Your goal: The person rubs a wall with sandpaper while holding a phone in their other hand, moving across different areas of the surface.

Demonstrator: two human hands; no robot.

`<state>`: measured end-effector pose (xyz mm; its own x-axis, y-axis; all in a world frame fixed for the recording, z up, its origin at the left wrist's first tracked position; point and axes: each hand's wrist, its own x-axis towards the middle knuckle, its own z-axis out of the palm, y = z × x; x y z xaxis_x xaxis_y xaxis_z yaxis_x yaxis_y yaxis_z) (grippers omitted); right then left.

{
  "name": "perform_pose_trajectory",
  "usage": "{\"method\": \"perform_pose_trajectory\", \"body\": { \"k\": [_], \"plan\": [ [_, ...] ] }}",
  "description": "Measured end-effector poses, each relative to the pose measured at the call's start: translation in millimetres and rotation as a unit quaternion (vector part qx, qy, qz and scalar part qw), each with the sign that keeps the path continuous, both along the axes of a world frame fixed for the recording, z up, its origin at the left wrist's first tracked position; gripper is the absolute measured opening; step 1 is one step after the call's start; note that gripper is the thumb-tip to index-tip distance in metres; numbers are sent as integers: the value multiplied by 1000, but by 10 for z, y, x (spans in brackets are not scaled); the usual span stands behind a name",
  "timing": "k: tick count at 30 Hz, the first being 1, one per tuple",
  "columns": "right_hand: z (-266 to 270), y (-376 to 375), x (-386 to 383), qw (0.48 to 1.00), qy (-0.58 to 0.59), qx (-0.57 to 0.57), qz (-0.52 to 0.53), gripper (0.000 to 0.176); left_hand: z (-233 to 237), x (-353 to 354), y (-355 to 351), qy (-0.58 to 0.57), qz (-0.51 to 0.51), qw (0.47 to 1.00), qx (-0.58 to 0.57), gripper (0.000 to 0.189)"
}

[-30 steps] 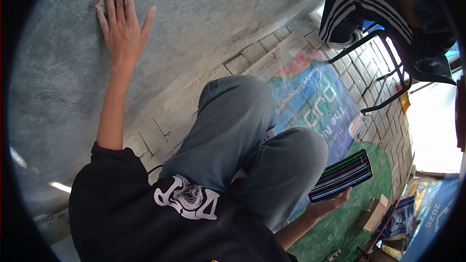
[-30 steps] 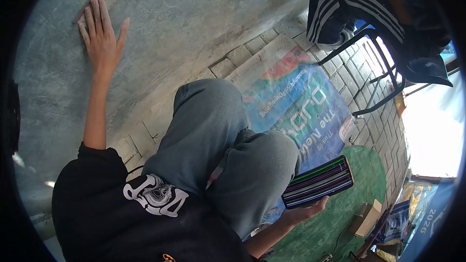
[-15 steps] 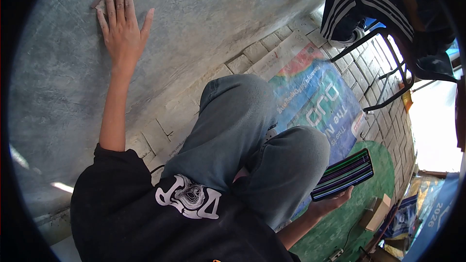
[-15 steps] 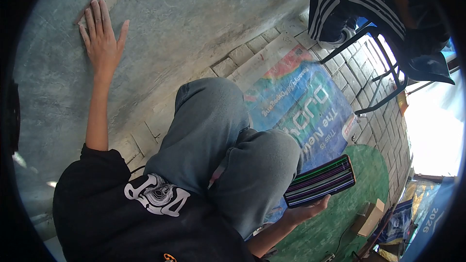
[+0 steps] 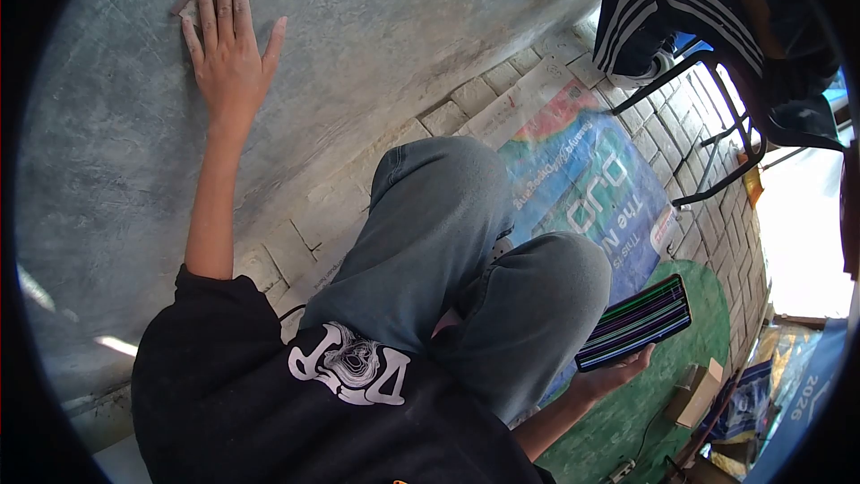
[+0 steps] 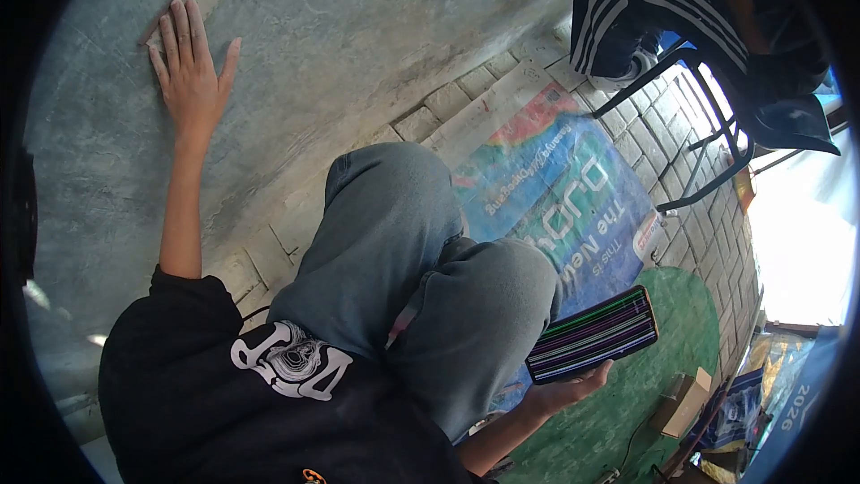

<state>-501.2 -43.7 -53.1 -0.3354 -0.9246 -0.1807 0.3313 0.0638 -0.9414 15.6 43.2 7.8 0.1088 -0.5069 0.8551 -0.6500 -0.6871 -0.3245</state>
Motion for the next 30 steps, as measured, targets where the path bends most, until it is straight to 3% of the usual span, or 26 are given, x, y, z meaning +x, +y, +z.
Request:
{"method": "perform_pose_trajectory", "body": {
  "k": [30],
  "plan": [
    [-64, -9, -65, 1000, -24, -6, 12, 46, 7, -17, -10, -2, 7, 1000, 0, 78]
  ]
}}
